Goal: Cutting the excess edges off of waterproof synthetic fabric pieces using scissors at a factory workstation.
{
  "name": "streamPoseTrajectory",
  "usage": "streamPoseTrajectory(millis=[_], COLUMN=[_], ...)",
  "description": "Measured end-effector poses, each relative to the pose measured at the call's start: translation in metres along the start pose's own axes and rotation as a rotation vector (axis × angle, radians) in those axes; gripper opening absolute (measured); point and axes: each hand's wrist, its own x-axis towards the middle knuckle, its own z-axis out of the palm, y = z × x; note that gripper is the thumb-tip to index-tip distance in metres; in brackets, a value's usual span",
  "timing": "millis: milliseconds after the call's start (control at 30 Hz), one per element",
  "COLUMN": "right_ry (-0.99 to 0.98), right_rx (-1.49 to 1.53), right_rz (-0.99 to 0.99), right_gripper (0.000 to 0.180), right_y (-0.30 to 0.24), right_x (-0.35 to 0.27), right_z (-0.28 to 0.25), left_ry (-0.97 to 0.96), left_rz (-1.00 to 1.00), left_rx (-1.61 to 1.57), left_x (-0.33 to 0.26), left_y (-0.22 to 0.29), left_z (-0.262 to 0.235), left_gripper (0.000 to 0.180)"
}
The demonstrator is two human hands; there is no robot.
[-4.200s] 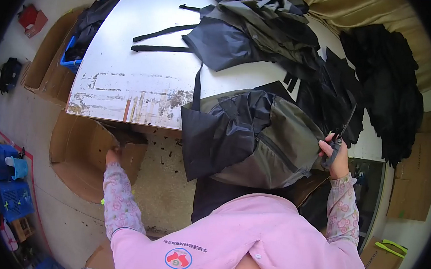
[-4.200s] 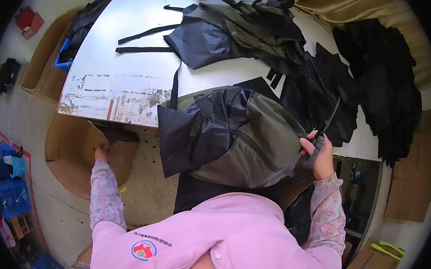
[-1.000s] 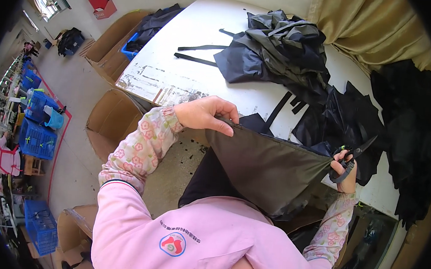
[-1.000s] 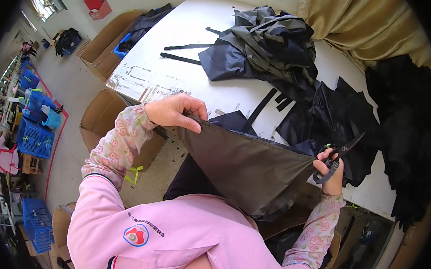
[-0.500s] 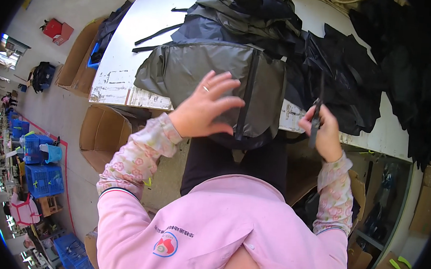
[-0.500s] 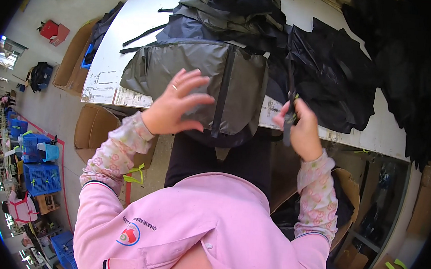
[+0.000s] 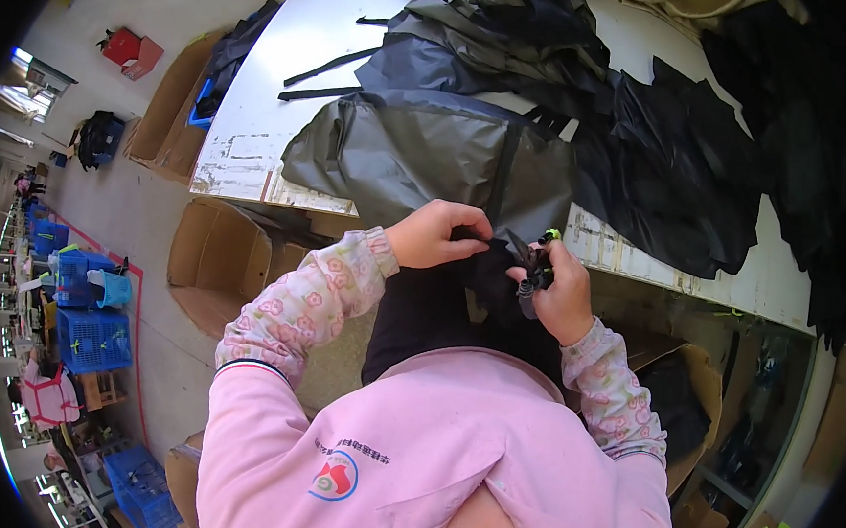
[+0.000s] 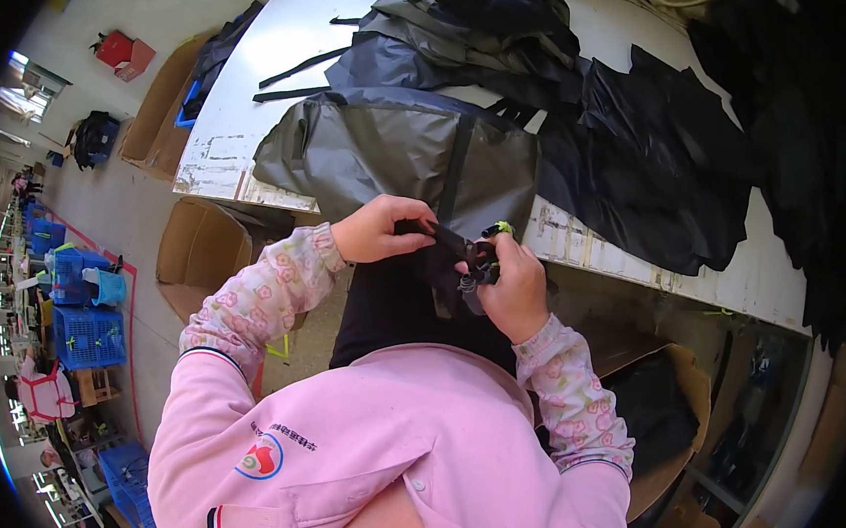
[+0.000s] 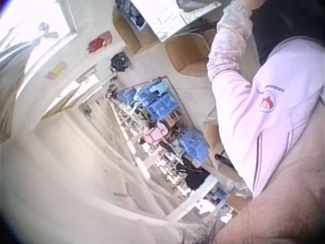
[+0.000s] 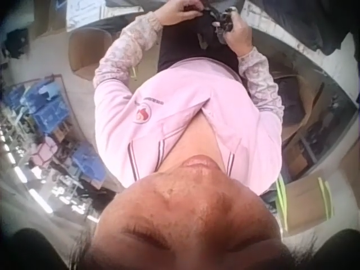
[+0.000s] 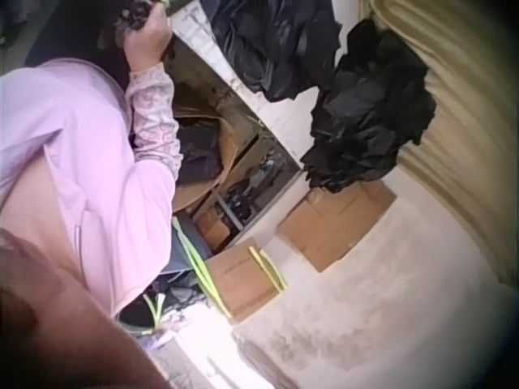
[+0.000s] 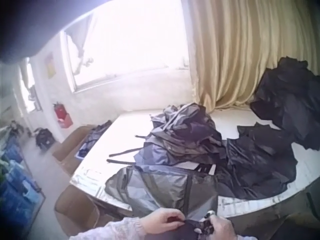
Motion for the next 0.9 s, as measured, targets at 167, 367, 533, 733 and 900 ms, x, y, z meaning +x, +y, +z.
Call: streamPoseTrajectory(millis=[167, 367, 533, 733, 900], right_ry=[-0.196, -0.268, -0.335, -0.392, -0.394], right_rx=[0.244, -0.394, -0.464, -0.453, -0.471], right_rz=[0.206, -0.079, -0.127, -0.112, -0.142], right_gripper=[0.041, 0.053, 0.059, 0.058, 0.057], right_y=[-0.005, -0.006, -0.005, -0.006, -0.007], right_x=[0.019, 0.026, 0.023, 0.023, 0.025], right_z=[-0.030, -0.086, -0.093, -0.086, -0.083], left_ry=[-0.017, 0.010, 0.026, 0.019, 0.016], left_rz=[-0.137, -0.230, -0.243, -0.227, -0.223], left_rx=[-0.518, -0.749, -0.785, -0.716, -0.712], left_x=[0.001, -0.002, 0.000, 0.003, 0.003], left_y=[0.001, -0.003, 0.000, 0.003, 0.005], left_z=[-0.006, -0.006, -0.004, 0.000, 0.002], left_gripper=[0.018, 0.019, 0.019, 0.020, 0.021])
